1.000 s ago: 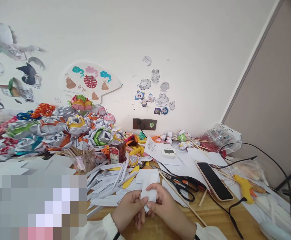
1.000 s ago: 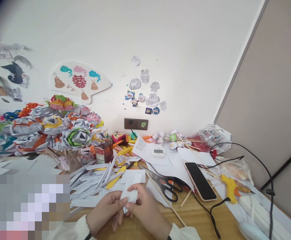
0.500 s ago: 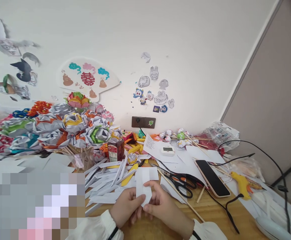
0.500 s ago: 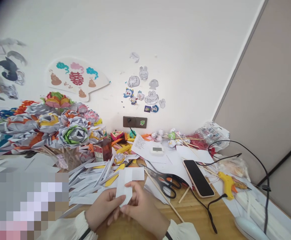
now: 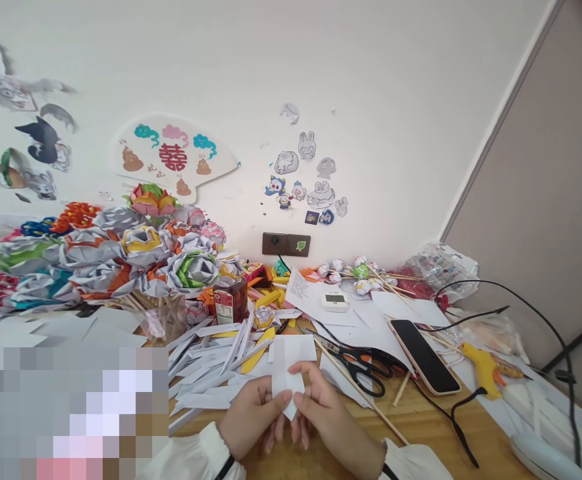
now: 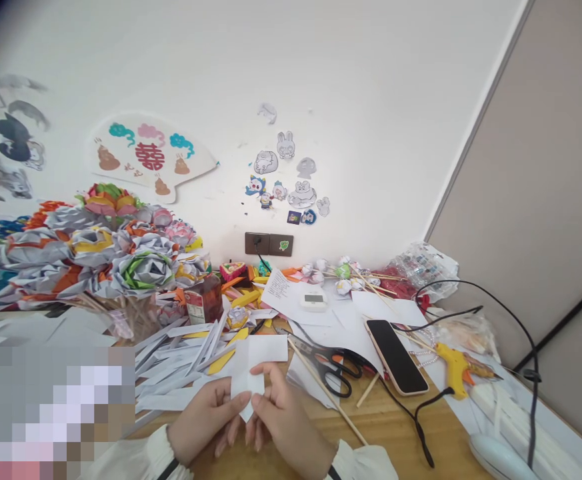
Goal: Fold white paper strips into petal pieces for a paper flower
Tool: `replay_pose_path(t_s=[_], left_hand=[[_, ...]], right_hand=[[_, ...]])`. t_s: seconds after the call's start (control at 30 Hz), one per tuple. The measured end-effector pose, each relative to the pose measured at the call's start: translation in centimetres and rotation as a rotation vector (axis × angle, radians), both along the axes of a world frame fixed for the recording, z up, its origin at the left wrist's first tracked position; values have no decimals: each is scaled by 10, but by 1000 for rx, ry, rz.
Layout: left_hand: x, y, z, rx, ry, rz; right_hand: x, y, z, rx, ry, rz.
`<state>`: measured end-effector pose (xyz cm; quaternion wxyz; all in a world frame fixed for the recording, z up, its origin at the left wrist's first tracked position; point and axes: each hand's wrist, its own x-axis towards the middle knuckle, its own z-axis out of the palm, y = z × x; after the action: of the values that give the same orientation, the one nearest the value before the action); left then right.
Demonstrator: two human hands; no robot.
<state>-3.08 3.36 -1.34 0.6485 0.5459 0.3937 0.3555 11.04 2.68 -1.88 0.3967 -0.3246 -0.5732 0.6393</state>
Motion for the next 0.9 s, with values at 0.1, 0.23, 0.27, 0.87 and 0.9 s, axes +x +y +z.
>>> replay_pose_path(t_s=[0.1,0.23,0.27,0.87,0.9], left_hand=[[0,0,3,-7,-21,-1],[0,1,2,-5,-31,35],[0,1,1,0,-37,38],[-6,9,2,-155,-335,203],[-7,10,3,-153,-362,223]], right_hand=[[-1,0,0,2,15,-55],[-4,2,-7,59,-25,-75],[-4,2,-8,70,-39,-73],[12,5,16,-27,33,27],[14,5,19,-36,24,56]])
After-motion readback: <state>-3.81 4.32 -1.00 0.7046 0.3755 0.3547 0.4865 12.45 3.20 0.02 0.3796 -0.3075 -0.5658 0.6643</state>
